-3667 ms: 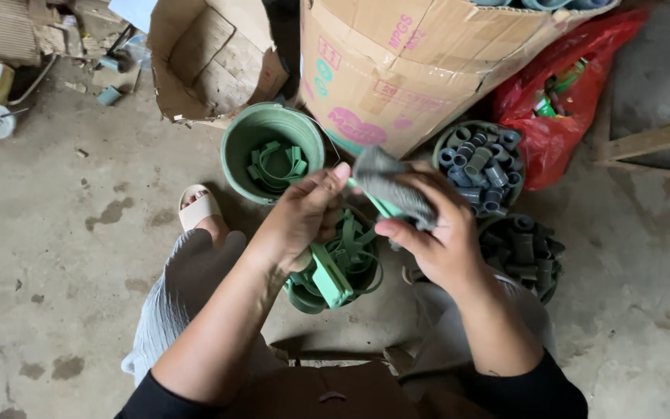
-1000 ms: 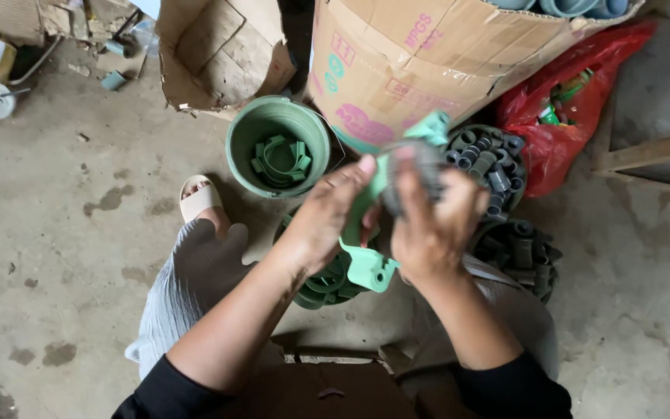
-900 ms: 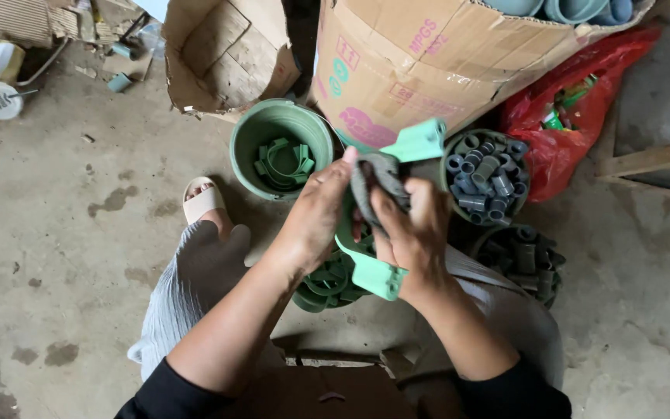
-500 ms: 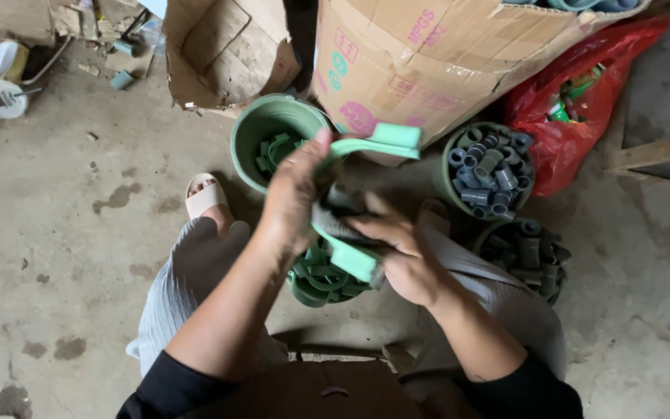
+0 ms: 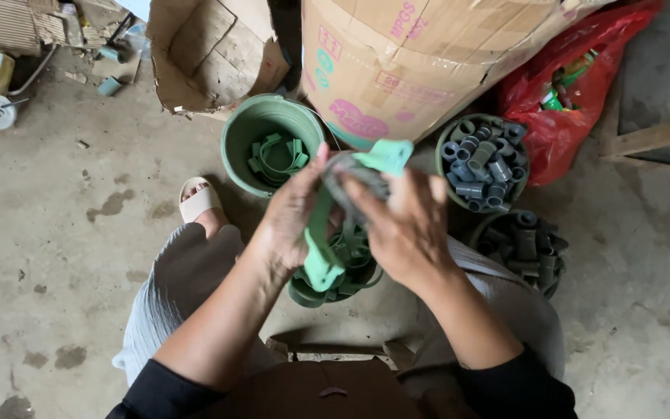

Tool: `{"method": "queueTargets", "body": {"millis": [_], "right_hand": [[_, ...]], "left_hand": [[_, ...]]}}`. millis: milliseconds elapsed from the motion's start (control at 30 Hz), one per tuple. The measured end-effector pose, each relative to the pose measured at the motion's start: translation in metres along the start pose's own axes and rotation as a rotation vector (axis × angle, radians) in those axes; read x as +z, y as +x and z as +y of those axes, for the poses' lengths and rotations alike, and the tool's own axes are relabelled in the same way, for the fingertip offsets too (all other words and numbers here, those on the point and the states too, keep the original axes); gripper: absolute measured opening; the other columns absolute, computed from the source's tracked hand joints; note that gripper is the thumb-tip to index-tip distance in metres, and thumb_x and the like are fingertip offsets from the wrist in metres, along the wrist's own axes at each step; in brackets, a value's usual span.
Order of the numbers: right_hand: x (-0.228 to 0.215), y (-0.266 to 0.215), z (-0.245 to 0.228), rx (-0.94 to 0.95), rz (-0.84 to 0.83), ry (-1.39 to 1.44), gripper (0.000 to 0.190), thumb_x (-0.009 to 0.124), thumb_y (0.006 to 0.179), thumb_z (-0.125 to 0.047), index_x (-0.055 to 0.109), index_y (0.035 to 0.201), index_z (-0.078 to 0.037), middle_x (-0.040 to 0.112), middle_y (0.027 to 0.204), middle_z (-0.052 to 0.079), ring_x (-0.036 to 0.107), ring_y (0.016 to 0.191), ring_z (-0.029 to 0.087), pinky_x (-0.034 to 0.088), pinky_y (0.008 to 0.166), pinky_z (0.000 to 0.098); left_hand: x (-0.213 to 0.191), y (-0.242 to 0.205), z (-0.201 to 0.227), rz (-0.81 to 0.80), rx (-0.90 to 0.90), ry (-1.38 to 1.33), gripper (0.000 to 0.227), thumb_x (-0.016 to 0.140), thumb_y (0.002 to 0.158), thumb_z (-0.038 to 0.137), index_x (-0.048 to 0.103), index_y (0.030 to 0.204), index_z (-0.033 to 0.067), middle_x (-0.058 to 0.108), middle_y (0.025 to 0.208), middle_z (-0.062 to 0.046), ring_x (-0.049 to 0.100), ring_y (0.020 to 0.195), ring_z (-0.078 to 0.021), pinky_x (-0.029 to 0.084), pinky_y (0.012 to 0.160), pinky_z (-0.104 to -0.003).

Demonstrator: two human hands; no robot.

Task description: Cleaning green plastic hardware parts with a cloth and sorting them into buckets

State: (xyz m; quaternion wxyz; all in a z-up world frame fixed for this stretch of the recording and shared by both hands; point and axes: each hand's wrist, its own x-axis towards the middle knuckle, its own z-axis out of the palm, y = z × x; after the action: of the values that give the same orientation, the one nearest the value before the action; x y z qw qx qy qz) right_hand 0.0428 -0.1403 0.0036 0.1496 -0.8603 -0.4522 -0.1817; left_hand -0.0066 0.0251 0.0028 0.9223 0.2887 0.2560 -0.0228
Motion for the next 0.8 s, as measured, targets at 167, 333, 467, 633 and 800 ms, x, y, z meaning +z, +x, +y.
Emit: {"method": "queueTargets", "body": {"millis": [167, 333, 467, 633, 800], "right_hand": [[0.007, 0.0, -0.004, 0.052, 0.199, -0.114, 0.065, 0.054, 0.09, -0.008, 0.055, 0.151, -0.032, 0.049, 0.111, 0.011, 0.056, 0.094, 0.029, 0.038, 0.085, 0.0451], [0.01, -0.002, -0.024, 0.055, 0.012, 0.232, 0.058, 0.068, 0.086, -0.015, 0.062, 0.143, -0.017, 0.05, 0.11, 0.014, 0.055, 0.097, 0.035, 0.037, 0.092, 0.0455], [0.001, 0.004, -0.038, 0.299, -0.222, 1.072, 0.034, 0.066, 0.092, -0.011, 0.074, 0.125, -0.014, 0.063, 0.117, 0.014, 0.062, 0.108, 0.031, 0.044, 0.098, 0.0467], [-0.013, 0.0, -0.029, 1.147, -0.247, 1.953, 0.038, 0.071, 0.07, 0.008, 0.075, 0.108, 0.01, 0.076, 0.099, 0.023, 0.073, 0.095, 0.033, 0.056, 0.092, 0.0493], [-0.015, 0.008, 0.018, 1.561, -0.021, 2.069, 0.04, 0.064, 0.077, -0.006, 0.072, 0.115, 0.002, 0.073, 0.109, 0.024, 0.072, 0.101, 0.039, 0.054, 0.096, 0.0559]], "left_hand": [[0.004, 0.012, -0.02, -0.045, -0.014, -0.033, 0.046, 0.071, 0.093, 0.045, 0.065, 0.119, 0.0079, 0.059, 0.088, -0.007, 0.064, 0.073, -0.0213, 0.057, 0.067, -0.036], [0.015, 0.002, 0.001, -0.085, 0.007, -0.247, 0.059, 0.064, 0.092, 0.06, 0.067, 0.116, 0.0067, 0.074, 0.097, -0.015, 0.074, 0.091, -0.0283, 0.062, 0.075, -0.04], [-0.002, 0.009, 0.011, 0.0, 0.014, -0.236, 0.05, 0.072, 0.089, 0.042, 0.062, 0.121, 0.0055, 0.07, 0.112, -0.021, 0.071, 0.11, -0.0362, 0.063, 0.077, -0.046], [-0.038, 0.054, 0.005, 0.041, 0.161, 0.009, 0.028, 0.073, 0.092, 0.027, 0.067, 0.115, 0.0122, 0.075, 0.108, -0.015, 0.077, 0.084, -0.0224, 0.064, 0.078, -0.037], [-0.167, 0.153, -0.037, 0.624, 0.55, 0.295, 0.017, 0.071, 0.097, 0.025, 0.067, 0.105, 0.0107, 0.07, 0.089, -0.01, 0.076, 0.069, -0.0234, 0.054, 0.05, -0.022]]}}
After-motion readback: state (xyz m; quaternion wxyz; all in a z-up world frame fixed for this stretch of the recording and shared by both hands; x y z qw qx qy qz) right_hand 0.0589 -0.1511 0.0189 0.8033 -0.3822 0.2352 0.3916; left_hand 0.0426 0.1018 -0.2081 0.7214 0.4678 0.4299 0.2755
